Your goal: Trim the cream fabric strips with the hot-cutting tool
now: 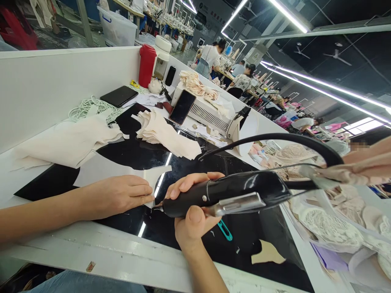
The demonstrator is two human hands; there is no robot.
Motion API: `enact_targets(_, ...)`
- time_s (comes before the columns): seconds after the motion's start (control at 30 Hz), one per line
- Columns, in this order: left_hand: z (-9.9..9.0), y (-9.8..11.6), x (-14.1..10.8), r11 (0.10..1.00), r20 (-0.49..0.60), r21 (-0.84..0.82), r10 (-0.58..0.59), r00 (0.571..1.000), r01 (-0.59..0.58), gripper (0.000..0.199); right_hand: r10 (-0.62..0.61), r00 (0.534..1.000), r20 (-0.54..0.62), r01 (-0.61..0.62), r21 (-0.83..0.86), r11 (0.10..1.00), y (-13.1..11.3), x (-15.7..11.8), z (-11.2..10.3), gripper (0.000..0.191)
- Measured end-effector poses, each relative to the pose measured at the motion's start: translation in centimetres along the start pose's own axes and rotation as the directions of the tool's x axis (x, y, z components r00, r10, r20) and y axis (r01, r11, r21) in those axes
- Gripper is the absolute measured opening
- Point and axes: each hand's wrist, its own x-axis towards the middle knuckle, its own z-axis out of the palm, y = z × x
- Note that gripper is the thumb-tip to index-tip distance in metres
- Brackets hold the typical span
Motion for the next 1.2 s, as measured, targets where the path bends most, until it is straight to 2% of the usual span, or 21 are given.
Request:
enact_targets(0.23,0.3,0.2,-0.2,0.998,0.011,0.062,0.015,1.0,-0.016,0.03,-0.001,1.0,-0.02,0.0,-0.054,0.999,-0.1,0.2,0.1,0.044)
enact_targets(0.67,0.3,0.2,-0.3,1.0,0.006,-0.002,-0.018,1.0,0.018,0.03,-0.023,0.997,-0.075,0.018,-0.067,0.998,0.1,0.7,0.7,0.042)
enact_targets(0.8,0.3,0.3,-0.3,1.0,0.024,0.013,-0.016,1.0,0.016,0.031,-0.011,0.998,-0.057,0.009,-0.027,1.0,0.3,0.5,0.9,0.041)
enact_targets(1.2,0.4,0.2,-0.6,0.999,0.044,-0.001,-0.05,0.998,0.05,0.034,-0.012,0.999,-0.044,0.009,-0.064,0.998,0.3,0.4,1.0,0.045)
